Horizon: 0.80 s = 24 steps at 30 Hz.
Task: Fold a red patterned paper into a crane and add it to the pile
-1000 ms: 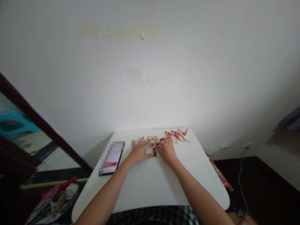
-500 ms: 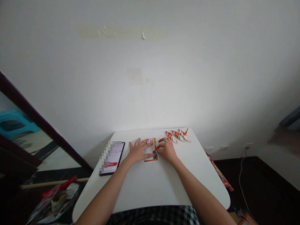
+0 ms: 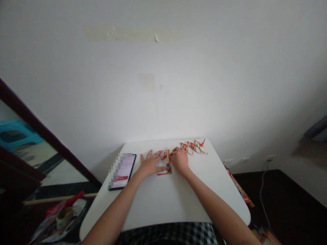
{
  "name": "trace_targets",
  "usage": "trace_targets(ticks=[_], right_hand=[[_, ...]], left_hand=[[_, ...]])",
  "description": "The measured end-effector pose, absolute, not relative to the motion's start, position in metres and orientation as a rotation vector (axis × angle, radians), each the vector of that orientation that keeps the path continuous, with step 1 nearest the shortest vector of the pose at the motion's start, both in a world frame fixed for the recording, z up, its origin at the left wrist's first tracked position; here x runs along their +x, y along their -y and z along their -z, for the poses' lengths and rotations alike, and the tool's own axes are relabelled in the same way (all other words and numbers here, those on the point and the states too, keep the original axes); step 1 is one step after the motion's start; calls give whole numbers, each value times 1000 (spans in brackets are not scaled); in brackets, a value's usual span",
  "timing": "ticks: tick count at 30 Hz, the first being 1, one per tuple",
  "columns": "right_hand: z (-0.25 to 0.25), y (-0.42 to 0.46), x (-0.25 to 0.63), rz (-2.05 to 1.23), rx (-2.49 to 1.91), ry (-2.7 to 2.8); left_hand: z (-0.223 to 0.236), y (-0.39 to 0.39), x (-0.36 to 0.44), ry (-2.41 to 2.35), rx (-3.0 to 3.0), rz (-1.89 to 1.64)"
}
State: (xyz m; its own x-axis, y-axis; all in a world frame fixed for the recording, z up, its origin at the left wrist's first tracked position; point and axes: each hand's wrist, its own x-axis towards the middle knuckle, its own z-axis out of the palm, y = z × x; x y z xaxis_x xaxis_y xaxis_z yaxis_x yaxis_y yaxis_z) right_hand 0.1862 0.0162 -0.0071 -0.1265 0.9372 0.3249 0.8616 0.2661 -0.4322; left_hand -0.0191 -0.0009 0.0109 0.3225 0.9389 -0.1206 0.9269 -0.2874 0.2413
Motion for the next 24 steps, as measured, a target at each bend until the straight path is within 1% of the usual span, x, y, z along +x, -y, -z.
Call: trace_targets(ticks=[5, 14, 24], right_hand=[[-3, -21, 179, -143, -1730, 2029], [-9, -42, 171, -145, -1799, 1991], [-2, -44, 174, -135, -1736, 1974]], left_hand=[[-9, 0, -20, -1677, 2327, -69], [-10, 0, -20, -1666, 2317, -92], [-12, 3, -20, -1667, 2313, -72]])
